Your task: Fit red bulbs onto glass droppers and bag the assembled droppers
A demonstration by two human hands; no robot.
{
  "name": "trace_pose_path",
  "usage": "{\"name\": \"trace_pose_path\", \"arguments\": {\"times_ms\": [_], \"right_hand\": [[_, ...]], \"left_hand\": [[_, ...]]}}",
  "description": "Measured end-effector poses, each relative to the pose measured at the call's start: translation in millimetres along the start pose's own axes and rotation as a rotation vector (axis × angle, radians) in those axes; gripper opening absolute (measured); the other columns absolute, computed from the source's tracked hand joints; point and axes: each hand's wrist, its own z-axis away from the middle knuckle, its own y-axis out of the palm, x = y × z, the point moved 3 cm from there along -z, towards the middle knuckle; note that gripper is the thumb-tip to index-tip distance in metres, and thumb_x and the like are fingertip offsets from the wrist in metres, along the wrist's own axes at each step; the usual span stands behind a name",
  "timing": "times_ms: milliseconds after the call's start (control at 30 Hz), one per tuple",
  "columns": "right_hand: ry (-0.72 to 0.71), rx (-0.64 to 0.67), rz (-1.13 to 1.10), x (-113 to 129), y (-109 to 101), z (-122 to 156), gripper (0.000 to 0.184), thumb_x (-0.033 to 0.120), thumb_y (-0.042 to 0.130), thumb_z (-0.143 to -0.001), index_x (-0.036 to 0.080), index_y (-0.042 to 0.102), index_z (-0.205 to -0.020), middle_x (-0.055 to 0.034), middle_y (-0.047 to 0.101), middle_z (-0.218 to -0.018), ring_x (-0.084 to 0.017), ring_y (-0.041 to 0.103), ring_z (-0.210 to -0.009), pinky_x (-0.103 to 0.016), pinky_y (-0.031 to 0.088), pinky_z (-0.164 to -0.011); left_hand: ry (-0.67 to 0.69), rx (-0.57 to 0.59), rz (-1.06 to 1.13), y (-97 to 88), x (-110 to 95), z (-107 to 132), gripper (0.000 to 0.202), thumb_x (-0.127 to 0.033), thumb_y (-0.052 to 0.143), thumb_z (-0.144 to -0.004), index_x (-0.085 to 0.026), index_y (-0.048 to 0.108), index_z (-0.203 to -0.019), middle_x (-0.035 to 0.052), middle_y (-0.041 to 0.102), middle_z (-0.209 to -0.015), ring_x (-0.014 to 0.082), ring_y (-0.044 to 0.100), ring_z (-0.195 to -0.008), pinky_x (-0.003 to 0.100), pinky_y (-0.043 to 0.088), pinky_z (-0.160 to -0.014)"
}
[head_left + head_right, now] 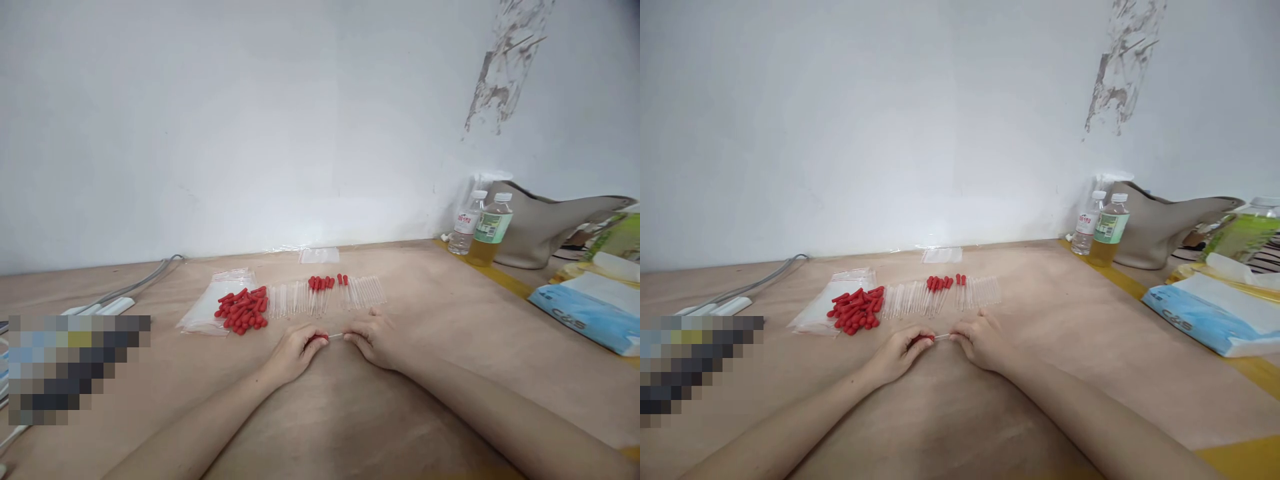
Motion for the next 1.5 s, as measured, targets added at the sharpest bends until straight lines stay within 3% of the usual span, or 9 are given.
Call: {"name": "trace_pose_path", "arguments": {"times_ms": [433,600,733,900,1100,1500], "right_hand": [[0.043,0.099,-0.147,4.1,5.2,-17.4,0.031,0.028,0.038,-0.085,0.017,0.055,-0.062,-0.0004,0.057,-0.057,-0.011,0.047,-0.053,-0.024,0.034,-0.056],[0.038,0.01,-0.253,7.2,6.1,-17.4,0.023,0.031,0.04,-0.085,0.018,0.059,-0.08,-0.0016,0.062,-0.071,-0.013,0.052,-0.064,-0.025,0.037,-0.063],[-0.002,-0.084,-0.172,3.9,5.7,-14.5,0.016,0.028,0.046,-0.082,0.018,0.057,-0.086,-0.0039,0.062,-0.081,-0.015,0.053,-0.076,-0.028,0.038,-0.069],[-0.134,-0.139,-0.032,-2.6,9.2,-11.3,0.02,0.029,0.04,-0.086,0.017,0.056,-0.083,-0.0049,0.061,-0.078,-0.015,0.053,-0.072,-0.029,0.035,-0.068],[-0.228,-0.178,0.058,2.4,8.4,-11.5,0.023,0.025,0.037,-0.087,0.016,0.057,-0.081,-0.005,0.06,-0.071,-0.014,0.052,-0.068,-0.029,0.029,-0.067],[-0.209,-0.144,0.053,7.0,13.8,-13.4,0.032,0.026,0.033,-0.087,0.016,0.056,-0.067,-0.0019,0.058,-0.058,-0.011,0.046,-0.053,-0.029,0.025,-0.066]], "left_hand": [[0.086,-0.072,-0.054,-4.5,3.1,-0.5,0.017,-0.027,0.043,-0.084,-0.017,0.057,-0.085,0.0019,0.059,-0.077,0.0137,0.053,-0.071,0.025,0.042,-0.066],[0.039,-0.137,0.053,-12.9,12.2,0.1,0.017,-0.028,0.048,-0.082,-0.018,0.057,-0.093,0.0031,0.062,-0.087,0.0149,0.056,-0.08,0.027,0.044,-0.072],[0.008,-0.123,0.069,-14.7,15.3,1.4,0.021,-0.029,0.05,-0.081,-0.019,0.058,-0.097,0.0034,0.063,-0.091,0.0151,0.057,-0.081,0.027,0.044,-0.074],[0.066,-0.088,0.052,-14.2,6.1,-0.2,0.022,-0.03,0.05,-0.081,-0.019,0.06,-0.098,0.004,0.062,-0.093,0.0156,0.056,-0.085,0.028,0.043,-0.077],[0.029,-0.053,0.051,-13.1,4.1,-1.3,0.022,-0.032,0.048,-0.082,-0.018,0.063,-0.088,0.0031,0.063,-0.08,0.0146,0.056,-0.073,0.026,0.044,-0.068],[0.075,-0.04,0.002,-9.0,3.9,-0.2,0.022,-0.032,0.047,-0.082,-0.018,0.063,-0.084,0.002,0.061,-0.071,0.0128,0.053,-0.064,0.024,0.042,-0.061]]}}
